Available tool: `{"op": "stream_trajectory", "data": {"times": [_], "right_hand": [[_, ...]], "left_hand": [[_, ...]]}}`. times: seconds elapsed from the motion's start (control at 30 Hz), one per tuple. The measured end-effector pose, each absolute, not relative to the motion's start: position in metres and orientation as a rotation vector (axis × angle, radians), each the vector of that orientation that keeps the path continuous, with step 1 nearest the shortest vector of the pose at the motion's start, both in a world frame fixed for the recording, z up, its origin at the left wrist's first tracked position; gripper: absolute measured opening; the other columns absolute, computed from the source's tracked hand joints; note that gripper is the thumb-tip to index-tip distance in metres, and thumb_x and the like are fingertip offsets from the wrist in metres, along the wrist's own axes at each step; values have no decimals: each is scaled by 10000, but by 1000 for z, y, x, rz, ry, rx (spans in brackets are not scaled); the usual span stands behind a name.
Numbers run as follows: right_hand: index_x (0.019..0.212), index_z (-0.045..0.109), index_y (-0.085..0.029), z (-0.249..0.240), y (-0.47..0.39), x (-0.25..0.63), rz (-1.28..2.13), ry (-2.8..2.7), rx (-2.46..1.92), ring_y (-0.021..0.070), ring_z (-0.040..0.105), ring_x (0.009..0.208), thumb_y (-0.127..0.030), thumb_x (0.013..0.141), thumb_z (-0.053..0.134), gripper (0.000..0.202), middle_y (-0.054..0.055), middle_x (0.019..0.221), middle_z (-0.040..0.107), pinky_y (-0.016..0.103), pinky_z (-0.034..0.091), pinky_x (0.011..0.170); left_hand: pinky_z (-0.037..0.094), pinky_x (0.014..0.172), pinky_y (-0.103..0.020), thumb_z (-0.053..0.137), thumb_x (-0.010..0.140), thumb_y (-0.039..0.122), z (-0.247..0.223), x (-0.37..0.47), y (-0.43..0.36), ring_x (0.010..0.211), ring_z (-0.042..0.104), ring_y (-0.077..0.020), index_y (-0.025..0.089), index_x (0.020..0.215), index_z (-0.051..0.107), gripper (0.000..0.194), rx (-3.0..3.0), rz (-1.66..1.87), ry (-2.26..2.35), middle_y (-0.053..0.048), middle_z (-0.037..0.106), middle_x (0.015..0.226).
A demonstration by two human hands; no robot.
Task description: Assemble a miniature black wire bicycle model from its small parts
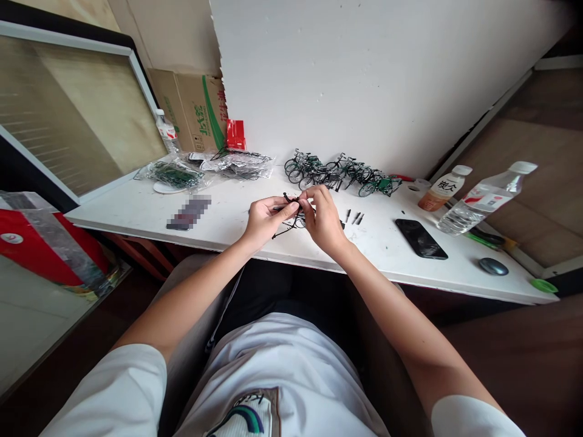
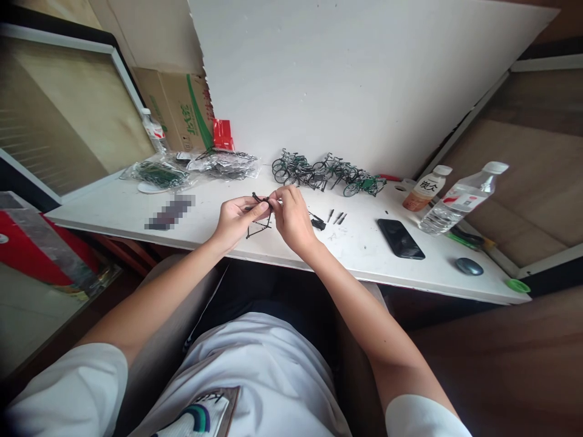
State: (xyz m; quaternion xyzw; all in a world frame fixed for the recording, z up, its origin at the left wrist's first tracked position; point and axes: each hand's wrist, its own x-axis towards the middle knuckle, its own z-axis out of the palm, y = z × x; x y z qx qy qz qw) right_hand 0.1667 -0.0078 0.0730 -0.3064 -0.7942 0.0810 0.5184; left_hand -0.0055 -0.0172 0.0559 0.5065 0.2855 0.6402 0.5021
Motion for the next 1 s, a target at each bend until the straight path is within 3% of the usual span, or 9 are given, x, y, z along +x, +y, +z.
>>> {"op": "stream_trajectory", "data": {"times": [0.4, 0.7, 1.0], "right_hand": [[1024, 752, -263, 83, -10, 174, 437, -1842, -746, 273, 666, 1078, -641, 1053, 608, 405, 108, 1095, 737, 436, 595, 860], [1061, 811, -283, 86, -9, 179, 413, -1883, -719, 301, 692, 1131, -571, 1001, 721, 307, 94, 1131, 804, 500, 571, 960], [1034, 849, -282, 81, -6, 177, 486, -1811, -686, 286, 717, 1106, -497, 986, 758, 238, 87, 1121, 827, 479, 575, 970]], "left_hand": [[644, 1000, -425, 1013, 683, 526, 58, -8, -17, 959, 817, -245, 140, 1066, 834, 572, 1180, 1482, 691, -118, 848, 1076], [650, 960, -374, 1008, 713, 494, 53, -11, -11, 851, 807, -183, 156, 1047, 827, 509, 1106, 1435, 662, -81, 840, 993], [651, 973, -401, 1032, 666, 491, 53, -9, -13, 881, 813, -212, 145, 1047, 801, 565, 1091, 1448, 669, -90, 838, 987]]}}
